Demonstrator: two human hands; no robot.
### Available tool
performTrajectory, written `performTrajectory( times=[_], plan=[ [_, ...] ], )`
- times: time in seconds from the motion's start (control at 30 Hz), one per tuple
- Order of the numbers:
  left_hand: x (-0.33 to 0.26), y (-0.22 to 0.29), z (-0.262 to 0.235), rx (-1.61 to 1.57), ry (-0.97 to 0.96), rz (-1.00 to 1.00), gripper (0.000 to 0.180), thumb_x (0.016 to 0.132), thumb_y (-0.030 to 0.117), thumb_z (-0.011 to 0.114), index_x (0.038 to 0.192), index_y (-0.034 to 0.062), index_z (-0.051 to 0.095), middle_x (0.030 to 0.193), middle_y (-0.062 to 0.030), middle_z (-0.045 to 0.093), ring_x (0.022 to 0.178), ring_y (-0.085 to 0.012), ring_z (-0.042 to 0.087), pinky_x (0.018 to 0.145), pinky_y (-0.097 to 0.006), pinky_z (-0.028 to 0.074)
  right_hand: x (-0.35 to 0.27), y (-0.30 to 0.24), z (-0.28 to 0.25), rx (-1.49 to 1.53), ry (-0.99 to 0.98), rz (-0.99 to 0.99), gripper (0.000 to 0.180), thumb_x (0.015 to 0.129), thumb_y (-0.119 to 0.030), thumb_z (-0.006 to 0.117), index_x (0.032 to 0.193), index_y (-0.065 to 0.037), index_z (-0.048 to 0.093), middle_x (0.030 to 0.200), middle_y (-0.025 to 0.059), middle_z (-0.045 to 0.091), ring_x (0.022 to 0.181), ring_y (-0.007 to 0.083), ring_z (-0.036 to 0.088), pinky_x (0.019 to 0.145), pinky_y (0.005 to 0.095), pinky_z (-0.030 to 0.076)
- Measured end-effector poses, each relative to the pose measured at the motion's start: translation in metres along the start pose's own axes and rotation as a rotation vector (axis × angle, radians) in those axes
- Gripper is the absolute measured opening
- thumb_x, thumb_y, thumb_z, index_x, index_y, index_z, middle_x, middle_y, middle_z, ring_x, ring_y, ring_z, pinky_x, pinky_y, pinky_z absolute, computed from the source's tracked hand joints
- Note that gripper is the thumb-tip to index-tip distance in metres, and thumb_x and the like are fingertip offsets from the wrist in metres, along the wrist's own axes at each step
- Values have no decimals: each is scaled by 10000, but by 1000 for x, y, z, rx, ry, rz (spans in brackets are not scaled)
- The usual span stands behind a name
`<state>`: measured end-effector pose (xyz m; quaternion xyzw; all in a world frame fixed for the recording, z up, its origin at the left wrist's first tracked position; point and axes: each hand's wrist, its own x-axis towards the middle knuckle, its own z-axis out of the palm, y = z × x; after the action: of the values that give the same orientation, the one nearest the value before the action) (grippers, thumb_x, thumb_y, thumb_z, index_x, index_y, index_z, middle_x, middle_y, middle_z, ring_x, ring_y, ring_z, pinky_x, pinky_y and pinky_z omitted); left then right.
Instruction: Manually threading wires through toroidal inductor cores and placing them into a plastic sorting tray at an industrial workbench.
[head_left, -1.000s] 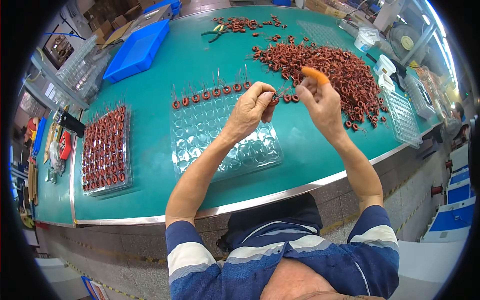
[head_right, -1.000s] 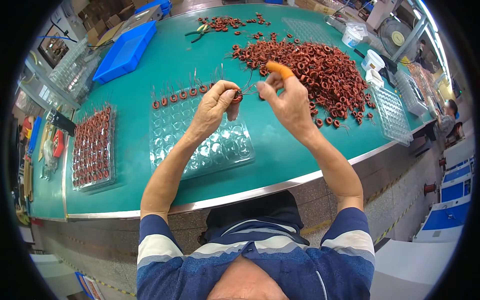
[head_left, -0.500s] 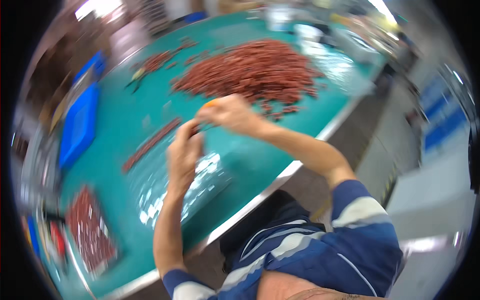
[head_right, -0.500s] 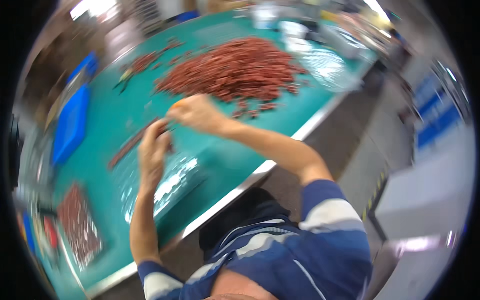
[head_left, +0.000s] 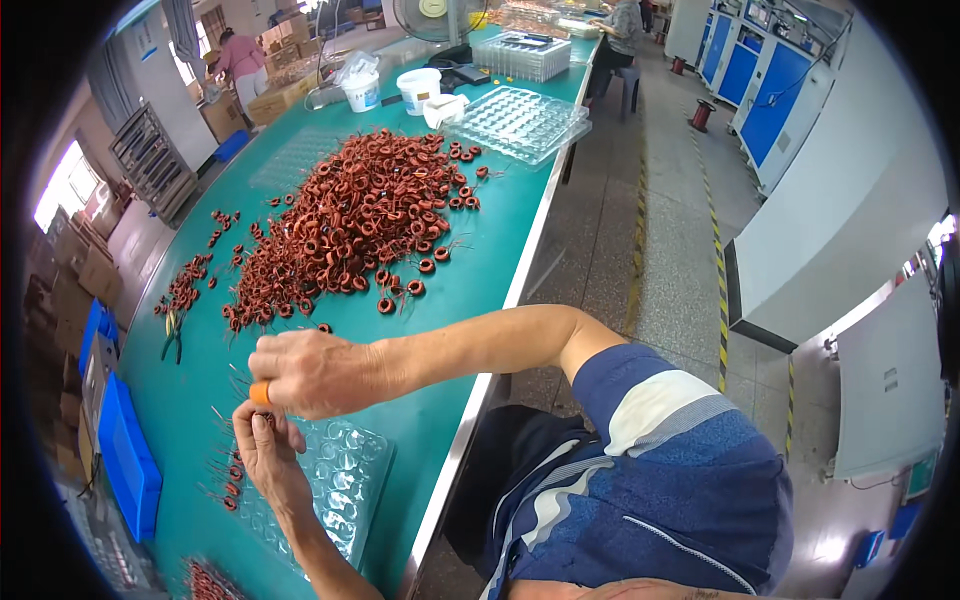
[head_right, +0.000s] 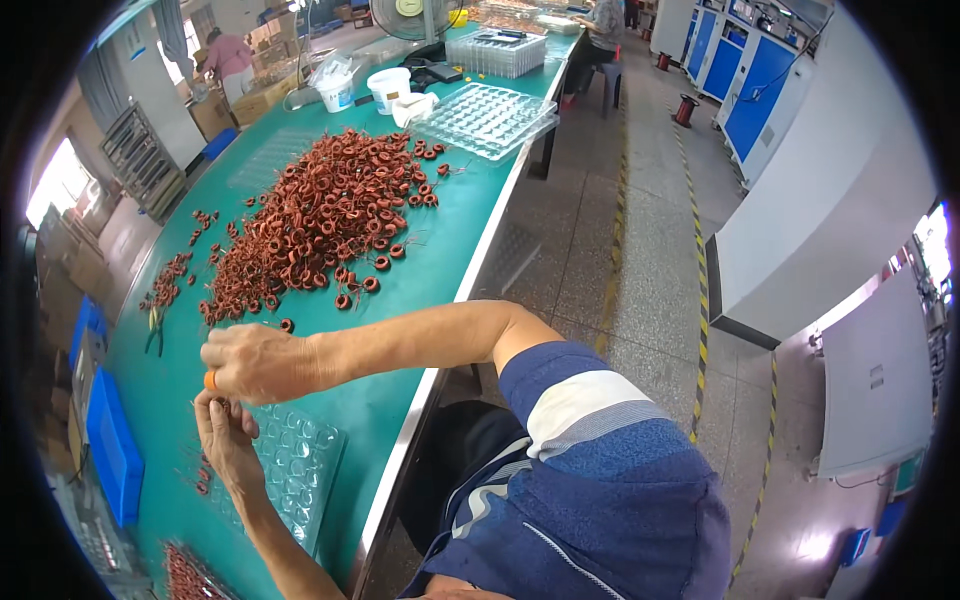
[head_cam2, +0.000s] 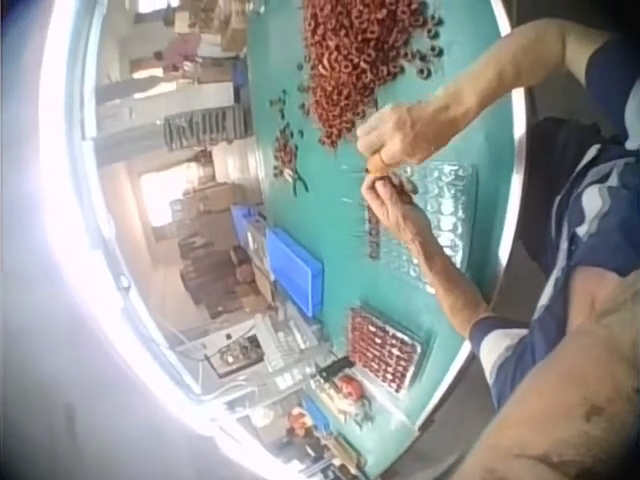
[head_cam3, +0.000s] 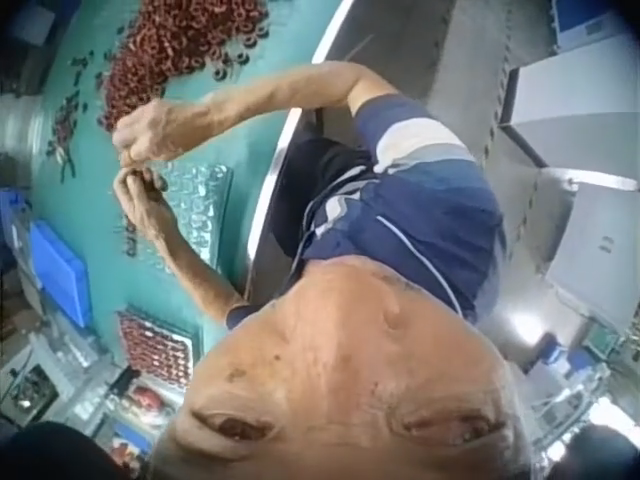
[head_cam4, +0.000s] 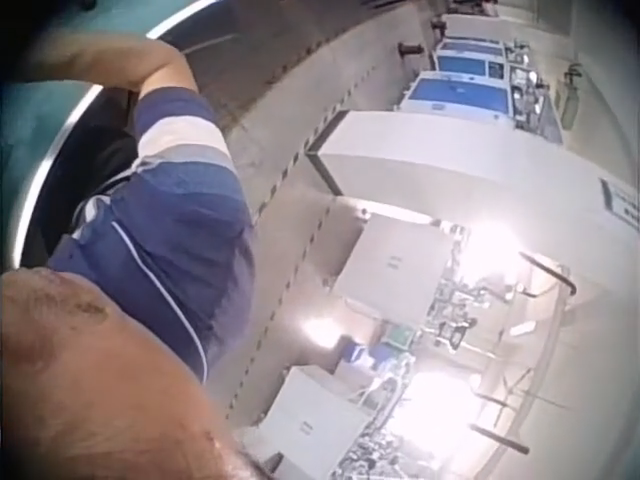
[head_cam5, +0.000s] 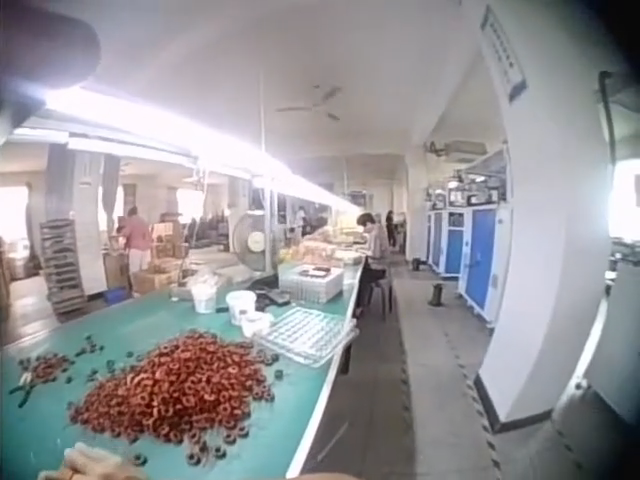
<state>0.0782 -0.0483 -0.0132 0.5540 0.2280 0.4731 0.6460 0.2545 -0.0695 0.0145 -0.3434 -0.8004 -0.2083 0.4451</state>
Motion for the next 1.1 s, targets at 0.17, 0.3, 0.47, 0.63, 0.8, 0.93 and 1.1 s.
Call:
performTrajectory(
  times=[0.17,0.3,0.47,0.63,0.8,0.93,1.1],
  plan=[
    [-7,17,4,40,34,106,132,996,194,479,1036,68,483,743,-1,420,604,-65,373,514,-193,324,15,7,5,560,208,217,185,818,-180,654,682,-56,634,761,58,603,786,202,557,688,345,457],
    [-11,21,8,101,84,110,134,1000,190,466,1037,63,485,751,-10,431,593,-63,368,497,-192,318,11,16,10,1336,-92,938,199,910,-219,609,871,-43,693,830,10,676,796,103,569,755,296,459],
    [-5,16,-3,132,179,60,156,1004,208,457,1050,61,481,760,-12,434,589,-68,374,494,-198,316,2,11,33,1252,-22,988,330,928,-347,591,885,-33,679,792,10,636,756,107,562,706,282,469],
    [-6,20,3,186,187,107,186,984,180,508,1105,44,474,802,-10,474,606,-71,416,521,-205,332,-13,2,31,1062,-151,854,418,927,-397,588,917,14,664,726,45,643,672,110,605,625,277,495],
    [-7,15,5,230,100,95,200,976,167,524,1117,32,478,815,-8,484,612,-66,422,534,-203,338,-15,-2,35,1122,-143,892,361,942,-328,569,897,16,669,681,38,633,629,99,600,580,262,489],
    [-8,13,4,300,73,113,190,980,164,516,1108,26,490,794,-6,469,609,-62,413,539,-203,337,-10,-8,29,1075,-69,870,336,943,-269,550,858,32,673,645,52,631,584,104,602,539,274,493],
    [-4,13,-1,526,116,233,187,982,161,505,1106,22,497,725,3,448,604,-63,408,536,-208,330,7,-23,-2,934,-3,807,324,929,-224,548,814,50,676,625,90,642,537,113,607,493,280,496]
  ],
)
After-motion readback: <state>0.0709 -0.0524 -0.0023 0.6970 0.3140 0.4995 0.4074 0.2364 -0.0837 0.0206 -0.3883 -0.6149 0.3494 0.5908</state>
